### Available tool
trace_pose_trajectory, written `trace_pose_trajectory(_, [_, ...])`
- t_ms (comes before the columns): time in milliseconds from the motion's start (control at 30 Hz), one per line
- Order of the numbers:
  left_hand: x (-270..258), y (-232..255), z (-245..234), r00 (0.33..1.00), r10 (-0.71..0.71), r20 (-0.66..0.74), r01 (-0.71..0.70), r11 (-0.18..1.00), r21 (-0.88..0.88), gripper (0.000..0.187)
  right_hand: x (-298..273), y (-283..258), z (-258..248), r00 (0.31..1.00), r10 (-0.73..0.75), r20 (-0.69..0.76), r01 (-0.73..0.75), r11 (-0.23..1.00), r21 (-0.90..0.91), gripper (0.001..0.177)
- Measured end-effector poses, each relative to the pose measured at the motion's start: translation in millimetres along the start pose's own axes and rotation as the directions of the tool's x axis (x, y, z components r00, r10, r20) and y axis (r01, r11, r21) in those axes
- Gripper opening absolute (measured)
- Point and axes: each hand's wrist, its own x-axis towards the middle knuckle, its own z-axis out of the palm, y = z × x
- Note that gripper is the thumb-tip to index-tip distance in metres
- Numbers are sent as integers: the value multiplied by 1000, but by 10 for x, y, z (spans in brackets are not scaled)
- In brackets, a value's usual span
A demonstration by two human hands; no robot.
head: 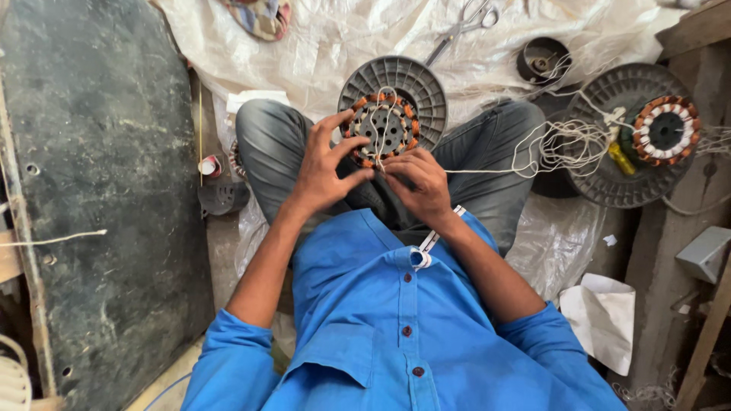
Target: The person sits cross-legged and winds a white string around the slots of a motor stator resting on their lap. They repeatedly pull the string from a nearby spool, thread it through the stator slots, and tighten it by hand.
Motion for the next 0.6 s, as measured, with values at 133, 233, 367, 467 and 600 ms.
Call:
trace_pose_trajectory(133, [-64,68,97,999,29,-35,-23,989,148,51,51,9,-65,999,45,-23,-43,997,57,18])
trace_pose_trajectory(233, [-67,149,195,997,47,-59,-40,992,122,49,2,2,-147,993,110,-42,-107,992,67,17])
trace_pose_trajectory(367, [-87,164,278,997,45,-68,-40,996,80,48,-84,-10,-201,998,64,3,-64,998,-2,17])
trace_pose_trajectory(467, [-94,174,293,996,32,-89,-26,997,70,48,-55,-15,-204,999,51,18,-51,999,-11,18])
trace_pose_trajectory(600, [-124,239,286,992,37,-118,-28,996,79,41,138,38,-166,998,12,54,-10,999,-41,19])
